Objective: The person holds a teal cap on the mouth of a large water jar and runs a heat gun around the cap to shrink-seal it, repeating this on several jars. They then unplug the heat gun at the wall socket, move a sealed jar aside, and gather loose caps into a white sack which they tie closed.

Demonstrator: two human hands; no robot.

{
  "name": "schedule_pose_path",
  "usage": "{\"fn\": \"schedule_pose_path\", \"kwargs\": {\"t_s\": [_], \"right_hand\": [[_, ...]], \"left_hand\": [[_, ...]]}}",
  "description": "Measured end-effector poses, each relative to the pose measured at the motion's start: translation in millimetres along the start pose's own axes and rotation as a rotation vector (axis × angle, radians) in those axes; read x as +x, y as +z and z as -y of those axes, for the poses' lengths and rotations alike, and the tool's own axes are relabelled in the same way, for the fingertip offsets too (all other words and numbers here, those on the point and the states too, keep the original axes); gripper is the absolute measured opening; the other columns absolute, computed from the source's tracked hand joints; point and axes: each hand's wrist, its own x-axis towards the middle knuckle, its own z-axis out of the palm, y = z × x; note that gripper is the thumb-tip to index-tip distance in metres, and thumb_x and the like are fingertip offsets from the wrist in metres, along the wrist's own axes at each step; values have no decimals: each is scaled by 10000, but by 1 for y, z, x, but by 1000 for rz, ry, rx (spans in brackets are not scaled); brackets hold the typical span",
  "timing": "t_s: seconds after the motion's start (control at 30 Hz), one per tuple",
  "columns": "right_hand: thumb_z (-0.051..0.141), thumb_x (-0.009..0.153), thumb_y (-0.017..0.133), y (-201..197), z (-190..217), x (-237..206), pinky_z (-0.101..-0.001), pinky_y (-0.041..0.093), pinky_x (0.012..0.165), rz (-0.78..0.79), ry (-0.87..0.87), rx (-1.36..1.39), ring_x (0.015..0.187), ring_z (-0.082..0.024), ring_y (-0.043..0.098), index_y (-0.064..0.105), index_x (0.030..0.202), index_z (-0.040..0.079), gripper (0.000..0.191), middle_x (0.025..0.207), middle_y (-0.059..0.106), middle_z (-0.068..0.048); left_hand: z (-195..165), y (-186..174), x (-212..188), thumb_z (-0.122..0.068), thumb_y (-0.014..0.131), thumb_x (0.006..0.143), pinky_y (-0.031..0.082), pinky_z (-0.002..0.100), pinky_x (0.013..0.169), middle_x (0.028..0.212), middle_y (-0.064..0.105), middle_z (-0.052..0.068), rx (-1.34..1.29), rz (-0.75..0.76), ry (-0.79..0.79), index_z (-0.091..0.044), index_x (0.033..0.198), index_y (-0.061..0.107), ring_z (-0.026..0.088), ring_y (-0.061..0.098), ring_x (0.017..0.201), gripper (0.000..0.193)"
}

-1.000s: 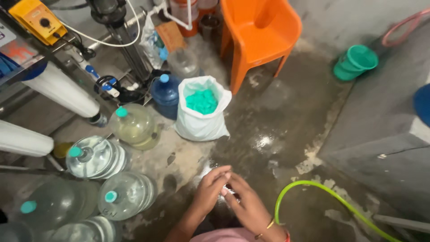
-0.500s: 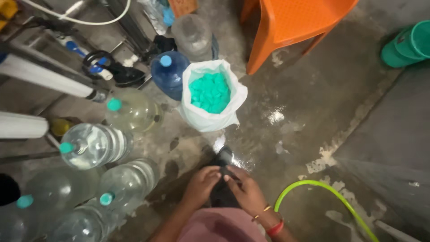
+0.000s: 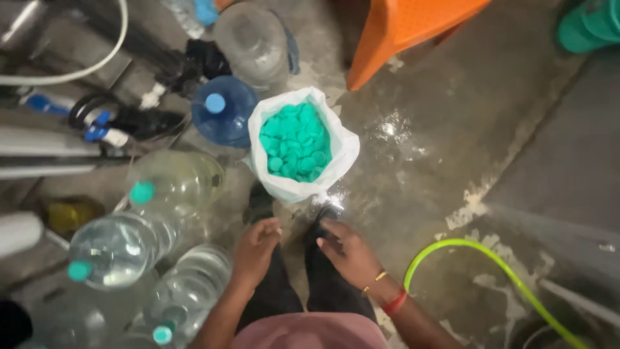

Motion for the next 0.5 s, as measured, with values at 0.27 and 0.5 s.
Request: {"fn": "schedule_pose_path", "kwargs": {"t_s": [0.27,0.5], "right_hand": [[206,862,742,42,-5,71,-369,621,823,-68,218,-94,1023,-258,747,652,1244,58,420,1250,686,-132],[194,866,737,89,-59,170,-430,572,867,-139,156,-328,1020,-328,710,668,1236,85,392,1227,695,-133]], "left_hand": [[7,-25,143,-216,706,858,567,358,918,1183,731,150,4,35,90,-38,1274,637,235,739,1118,458],[16,-33,246,-181,783,813,477,459,1019,1346,572,253,366,-191,284,24,1386,509,392,601,1193,667]]}}
